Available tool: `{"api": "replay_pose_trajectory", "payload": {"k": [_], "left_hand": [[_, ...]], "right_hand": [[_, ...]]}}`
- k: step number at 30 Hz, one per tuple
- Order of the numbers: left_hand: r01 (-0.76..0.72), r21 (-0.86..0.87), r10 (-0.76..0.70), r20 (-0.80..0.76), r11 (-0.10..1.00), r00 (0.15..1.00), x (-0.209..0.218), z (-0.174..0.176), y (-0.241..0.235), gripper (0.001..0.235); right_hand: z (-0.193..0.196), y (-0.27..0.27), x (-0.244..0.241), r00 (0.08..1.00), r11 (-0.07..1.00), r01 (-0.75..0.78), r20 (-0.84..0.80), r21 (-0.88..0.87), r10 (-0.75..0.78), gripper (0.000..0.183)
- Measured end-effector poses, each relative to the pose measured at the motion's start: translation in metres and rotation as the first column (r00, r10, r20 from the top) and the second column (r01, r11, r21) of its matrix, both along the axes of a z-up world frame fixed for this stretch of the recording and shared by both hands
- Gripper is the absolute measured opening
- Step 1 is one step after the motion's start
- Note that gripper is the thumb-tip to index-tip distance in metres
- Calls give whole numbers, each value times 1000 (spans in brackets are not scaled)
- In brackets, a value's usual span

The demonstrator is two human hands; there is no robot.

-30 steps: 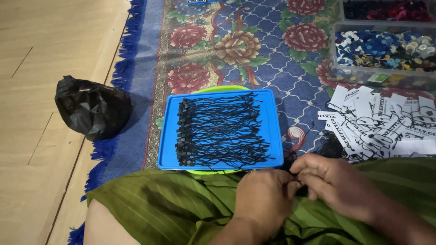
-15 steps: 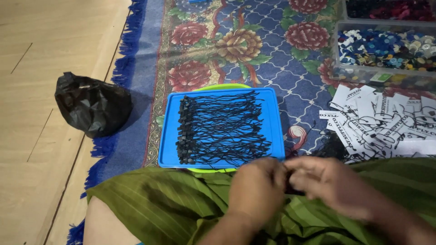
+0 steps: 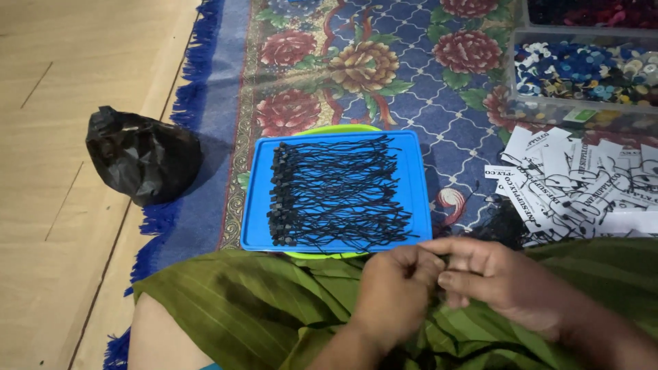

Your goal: The person sits on a patterned rug and repeatedly picks up black cable ties from a blue tray, manipulates them with both hands, and places them back onto the tray. Nearby, a black plastic bag and a container of colorful beads are visible.

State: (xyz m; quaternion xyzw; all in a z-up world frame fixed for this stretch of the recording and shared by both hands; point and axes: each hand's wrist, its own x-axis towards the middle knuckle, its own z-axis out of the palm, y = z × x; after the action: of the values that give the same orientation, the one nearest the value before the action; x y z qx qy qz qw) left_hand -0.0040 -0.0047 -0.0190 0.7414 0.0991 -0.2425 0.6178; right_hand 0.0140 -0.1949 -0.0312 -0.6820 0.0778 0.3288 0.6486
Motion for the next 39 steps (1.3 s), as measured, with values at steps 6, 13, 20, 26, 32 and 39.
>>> {"api": "replay_pose_trajectory", "payload": {"k": [6, 13, 20, 26, 32, 39], "left_hand": [[-158, -301, 157, -30, 940, 987, 3, -8, -3, 16], [-650, -464, 517, -393, 602, 760, 26, 11, 16, 9], [-656, -426, 608, -265, 623, 749, 47, 30, 64, 26], [-659, -308, 655, -132, 686, 744, 61, 17, 104, 14], [-631, -128, 636, -7, 765, 772, 82, 14, 136, 14], [-477, 463, 364, 315, 747, 877, 115, -12, 175, 19]], "right_hand": [[-12, -1, -3, 998, 1000, 1, 70, -16, 0, 33], [-20, -14, 7, 989, 980, 106, 116, -170, -87, 29], [-2, -5, 11, 987, 889, 143, 131, -435, -95, 30], [19, 17, 23, 948, 748, 78, 282, -659, 149, 27], [17, 41, 47, 730, 725, 186, 587, -663, 349, 23], [6, 66, 79, 609, 777, 248, 717, -579, 339, 8]]}}
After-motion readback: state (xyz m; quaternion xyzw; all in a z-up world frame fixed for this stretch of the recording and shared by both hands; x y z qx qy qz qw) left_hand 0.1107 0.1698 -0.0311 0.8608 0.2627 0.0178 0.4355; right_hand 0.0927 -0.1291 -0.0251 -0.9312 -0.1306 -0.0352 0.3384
